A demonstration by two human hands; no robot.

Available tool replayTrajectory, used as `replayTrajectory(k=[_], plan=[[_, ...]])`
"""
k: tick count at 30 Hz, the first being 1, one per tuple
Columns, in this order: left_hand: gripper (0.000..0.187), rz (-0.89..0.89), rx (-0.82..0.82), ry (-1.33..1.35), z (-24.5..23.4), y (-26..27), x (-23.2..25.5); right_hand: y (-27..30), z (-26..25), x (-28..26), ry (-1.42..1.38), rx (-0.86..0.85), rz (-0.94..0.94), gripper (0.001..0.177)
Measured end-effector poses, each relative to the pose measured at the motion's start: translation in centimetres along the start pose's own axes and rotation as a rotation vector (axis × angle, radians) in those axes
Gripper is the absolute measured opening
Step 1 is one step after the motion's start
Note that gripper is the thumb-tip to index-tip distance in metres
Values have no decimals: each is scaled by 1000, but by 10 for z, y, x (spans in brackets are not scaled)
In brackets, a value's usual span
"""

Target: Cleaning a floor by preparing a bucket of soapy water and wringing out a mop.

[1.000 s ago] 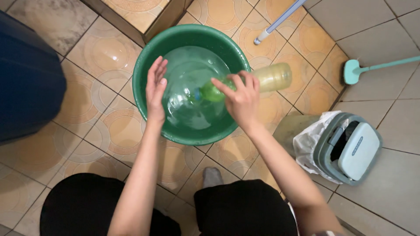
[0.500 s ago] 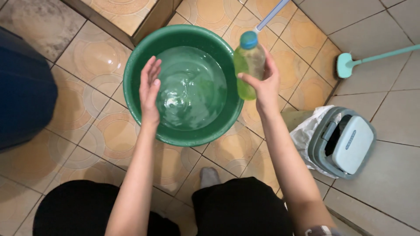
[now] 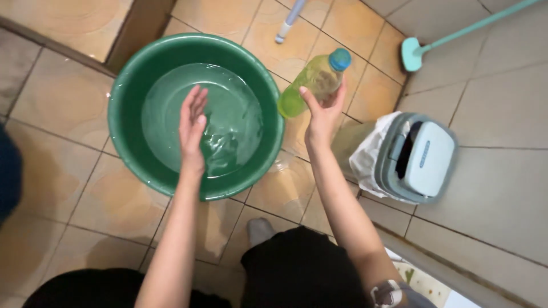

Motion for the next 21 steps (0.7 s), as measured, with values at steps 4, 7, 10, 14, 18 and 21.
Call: replayTrajectory(k=[4,7,10,14,18,21], plan=[[68,-42,-67,32,40,-5,-28,0,-33,13,46,131,-56,92],[69,-99,-127,30,71,-9,-50,-1,-57,16,107,200,-147,91],[69,-154,-194,51,101,-13,-66,-2,-77,24,128,268,-175,90],[65,-177,-266,75,131,-15,-81,-5,-107,44,242,438,-198,91],[63,-184,-308,75,144,-16,-88,-9,-127,62,427,595,-240,93],[64,-216,-300,87,145,-15,-88,-11,-136,70,497,691,-205,94]])
Point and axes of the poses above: each hand's wrist, its own y-axis away from the middle knuckle, its own z-axis out of the palm, x = y × z, the point moved 7 cm from there along -y, towards the middle knuckle, and after that the axes turned 7 degrees about y, right-handed, at the moved point
